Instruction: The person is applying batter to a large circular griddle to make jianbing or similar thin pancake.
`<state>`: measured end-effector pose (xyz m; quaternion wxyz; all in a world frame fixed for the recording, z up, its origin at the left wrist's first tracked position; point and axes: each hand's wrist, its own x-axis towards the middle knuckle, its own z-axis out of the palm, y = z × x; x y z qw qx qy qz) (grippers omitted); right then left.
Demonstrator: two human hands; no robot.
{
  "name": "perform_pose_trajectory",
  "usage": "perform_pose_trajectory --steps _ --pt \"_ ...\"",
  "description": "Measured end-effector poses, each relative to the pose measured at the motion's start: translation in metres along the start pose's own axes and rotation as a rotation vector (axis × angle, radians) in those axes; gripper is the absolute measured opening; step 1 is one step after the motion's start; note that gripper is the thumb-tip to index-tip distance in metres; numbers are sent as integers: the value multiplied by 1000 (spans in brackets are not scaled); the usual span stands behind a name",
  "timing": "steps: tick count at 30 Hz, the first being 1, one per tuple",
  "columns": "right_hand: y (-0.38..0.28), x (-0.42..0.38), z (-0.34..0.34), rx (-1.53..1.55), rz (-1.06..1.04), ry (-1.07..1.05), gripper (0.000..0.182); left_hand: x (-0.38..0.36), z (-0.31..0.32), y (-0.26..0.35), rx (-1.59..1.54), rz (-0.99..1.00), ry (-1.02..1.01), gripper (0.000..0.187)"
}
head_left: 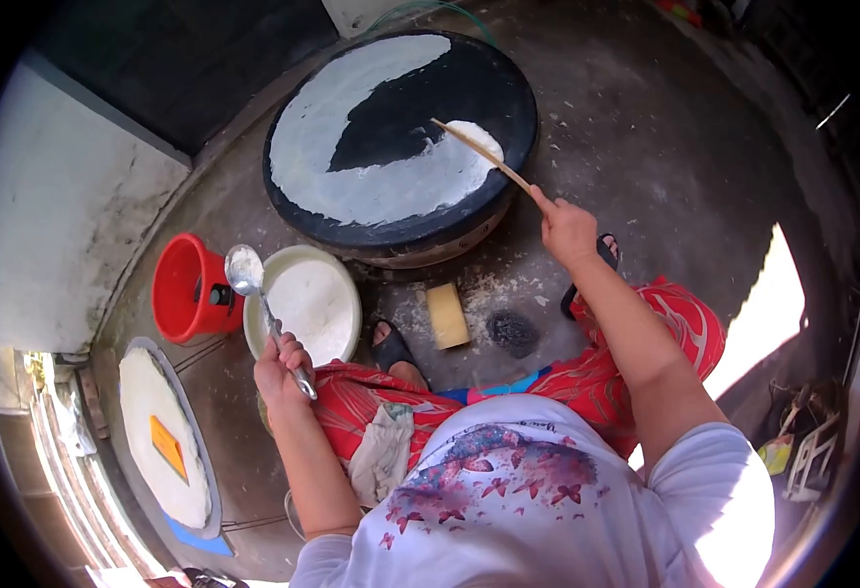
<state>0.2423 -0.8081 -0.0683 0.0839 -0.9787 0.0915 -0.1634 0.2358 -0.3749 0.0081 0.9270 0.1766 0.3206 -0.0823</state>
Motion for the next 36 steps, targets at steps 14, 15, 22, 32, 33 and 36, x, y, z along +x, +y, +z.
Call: perform_pose_trajectory --steps 14,15,22,32,33,36 --pt "74 53 -5 -78 -206 73 49 11 23 -19 4 69 82 28" --pt "65 59 -2 -78 -205 74 49 15 22 -19 -11 68 81 28" --pt "92 47 -3 227 -325 -62 43 23 28 -25 -68 50 84 29" --pt "83 118 9 460 -277 -199 44 35 39 -32 -79 99 152 27" --pt "102 120 8 459 -280 -193 44 34 47 -35 -73 104 186 27" --pt "143 133 16 184 -343 -119 44 36 45 -37 -37 102 155 28"
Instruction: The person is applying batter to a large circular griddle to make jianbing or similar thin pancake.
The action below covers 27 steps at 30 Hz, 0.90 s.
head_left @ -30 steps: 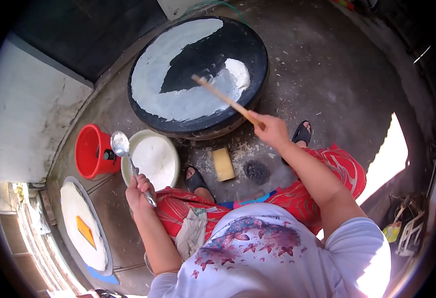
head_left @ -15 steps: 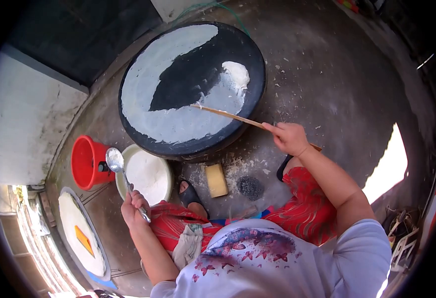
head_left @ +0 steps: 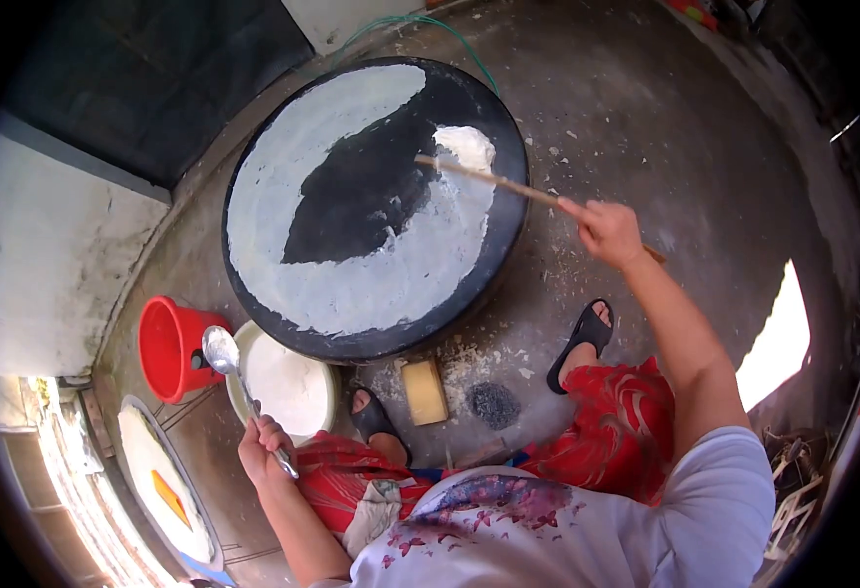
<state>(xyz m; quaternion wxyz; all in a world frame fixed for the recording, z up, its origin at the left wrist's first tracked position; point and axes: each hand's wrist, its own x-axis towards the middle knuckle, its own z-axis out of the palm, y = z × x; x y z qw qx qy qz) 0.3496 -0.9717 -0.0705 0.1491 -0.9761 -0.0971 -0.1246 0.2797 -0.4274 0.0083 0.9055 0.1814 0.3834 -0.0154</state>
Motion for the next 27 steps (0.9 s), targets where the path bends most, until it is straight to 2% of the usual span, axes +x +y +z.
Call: perform_pose_trajectory --steps 2,3,5,6,8,9,11,12,14,15,17,18,20,21,24,27 --pt "20 42 9 -178 -4 174 44 2 1 -1 -5 0 16 29" --pt "15 60 14 -176 -5 177 44 3 3 -3 -21 4 35 29" --pt "-4 97 28 -142 121 190 43 5 6 -4 -39 12 54 30" --pt "-11 98 33 110 156 210 41 6 6 -5 -41 10 59 30" --pt "-14 78 17 256 87 68 37 9 6 -5 -46 8 63 29" --pt "1 75 11 256 83 74 37 9 6 -4 -43 0 66 29" --pt "32 64 2 -4 87 -43 40 9 10 -8 -17 0 56 29" --pt "35 74 4 -3 91 -44 40 10 10 -9 -14 -2 57 29" --pt "36 111 14 -215 13 96 43 11 13 -11 9 -4 33 29" --pt "26 128 21 -214 13 99 43 11 15 -12 10 -1 31 29" --pt "7 156 32 -88 173 59 46 12 17 -15 -12 -28 59 29" --pt "6 153 32 -88 170 60 46 12 18 -16 -15 -26 58 29" --pt "10 128 26 178 19 63 47 10 20 -17 -59 -48 85 28" --pt "20 114 13 98 39 -49 49 11 21 -16 -65 -46 80 28" --pt "68 99 11 -196 138 54 55 11 21 -17 -65 -54 75 28" --pt "60 149 36 -290 169 85 53 12 24 -20 -31 -23 34 32"
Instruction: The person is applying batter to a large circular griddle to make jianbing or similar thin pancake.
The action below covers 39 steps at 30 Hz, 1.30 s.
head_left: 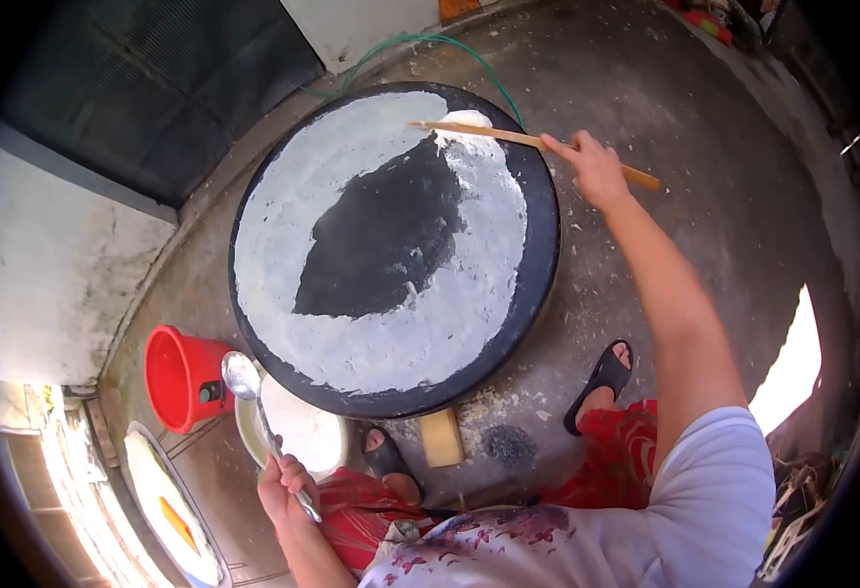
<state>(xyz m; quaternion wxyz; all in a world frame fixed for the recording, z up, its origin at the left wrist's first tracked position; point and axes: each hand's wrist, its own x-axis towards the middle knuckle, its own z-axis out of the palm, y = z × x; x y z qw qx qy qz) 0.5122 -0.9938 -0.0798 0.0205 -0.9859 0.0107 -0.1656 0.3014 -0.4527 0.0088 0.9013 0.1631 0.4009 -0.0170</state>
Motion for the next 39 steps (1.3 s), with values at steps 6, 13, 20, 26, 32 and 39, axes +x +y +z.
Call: perform_pose_trajectory --steps 6,13,20,26,32,39 --pt "-85 52 1 265 165 -176 39 -3 5 -4 -8 -9 36 31" --pt "-70 -27 -39 885 446 -277 28 -8 -2 1 4 -22 -28 30" --pt "-117 -31 -50 992 579 -378 30 -15 -15 8 -15 -64 -79 29" --pt "-135 -33 6 881 476 -155 30 -17 -29 17 -16 -48 -113 29" --pt "-163 -54 -86 529 541 -323 29 -26 -29 22 -73 -92 -88 23" --pt "-167 -88 -29 755 549 -210 30 -26 -40 27 -26 -50 -120 28"
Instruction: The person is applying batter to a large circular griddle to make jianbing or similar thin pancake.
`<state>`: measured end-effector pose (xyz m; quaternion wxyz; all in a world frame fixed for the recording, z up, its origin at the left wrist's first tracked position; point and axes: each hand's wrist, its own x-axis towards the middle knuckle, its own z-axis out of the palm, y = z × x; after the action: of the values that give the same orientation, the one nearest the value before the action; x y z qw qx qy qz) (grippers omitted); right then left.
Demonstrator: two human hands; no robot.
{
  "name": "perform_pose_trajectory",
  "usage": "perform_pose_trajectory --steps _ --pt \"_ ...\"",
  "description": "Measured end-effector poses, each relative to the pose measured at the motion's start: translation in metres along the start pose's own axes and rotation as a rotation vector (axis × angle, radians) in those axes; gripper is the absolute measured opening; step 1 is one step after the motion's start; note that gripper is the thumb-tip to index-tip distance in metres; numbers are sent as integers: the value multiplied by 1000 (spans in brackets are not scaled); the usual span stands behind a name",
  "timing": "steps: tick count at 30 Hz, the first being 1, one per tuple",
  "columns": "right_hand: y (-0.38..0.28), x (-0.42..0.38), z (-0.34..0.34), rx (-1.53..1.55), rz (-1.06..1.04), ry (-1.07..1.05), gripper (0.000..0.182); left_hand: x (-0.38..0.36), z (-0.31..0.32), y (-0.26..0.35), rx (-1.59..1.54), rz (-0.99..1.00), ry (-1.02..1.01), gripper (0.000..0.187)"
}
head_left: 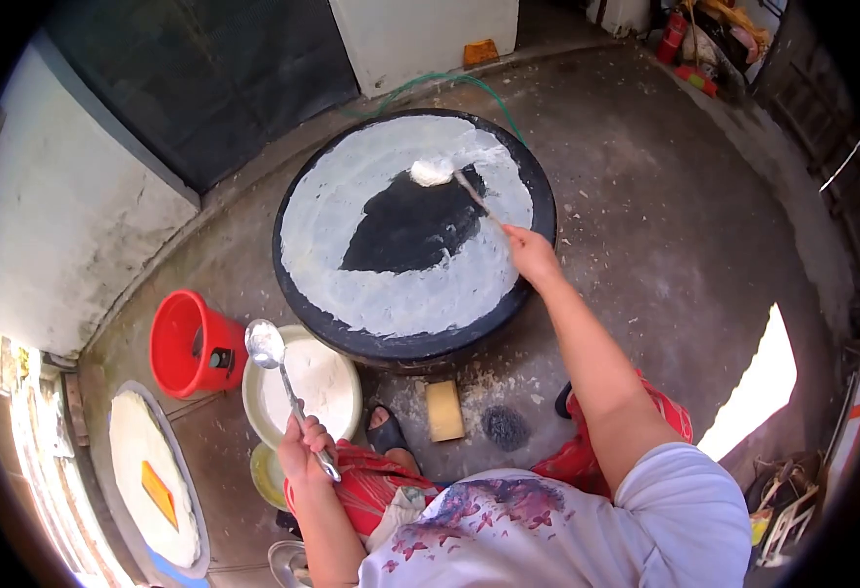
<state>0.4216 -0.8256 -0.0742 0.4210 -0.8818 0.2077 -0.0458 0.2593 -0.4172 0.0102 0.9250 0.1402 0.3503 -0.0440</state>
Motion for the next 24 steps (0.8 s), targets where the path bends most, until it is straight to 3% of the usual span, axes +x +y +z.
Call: perform_pose_trajectory --steps 4,6,8,10,12,13,15,18,19,24 --pt "-52 -7 8 -68 -43 -153 29 -2 3 3 -27 -31 -6 24" --pt "-69 -11 -21 -252 137 -13 29 -5 -1 3 -24 -18 -15 24" --pt "-36 5 -24 -119 260 189 29 -8 -5 3 -1 -1 -22 24" --pt "-10 14 -1 -30 198 201 29 -7 -8 7 -3 -1 -31 25" --pt "-19 8 22 -21 65 -27 30 -7 -6 6 -12 23 -9 25" --pt "-29 2 27 -23 69 -29 30 -7 -5 6 -11 22 -5 25" --pt "-57 -11 28 -130 -137 -165 29 -7 -2 9 -62 3 -16 25" --pt "-76 -14 -1 -140 38 -94 28 -6 -7 9 -31 3 -54 25" --pt "-67 -7 9 -89 86 26 27 -7 -7 8 -20 6 -51 25" --pt "-68 -17 36 -152 -135 -168 28 -9 -6 10 -32 7 -19 24"
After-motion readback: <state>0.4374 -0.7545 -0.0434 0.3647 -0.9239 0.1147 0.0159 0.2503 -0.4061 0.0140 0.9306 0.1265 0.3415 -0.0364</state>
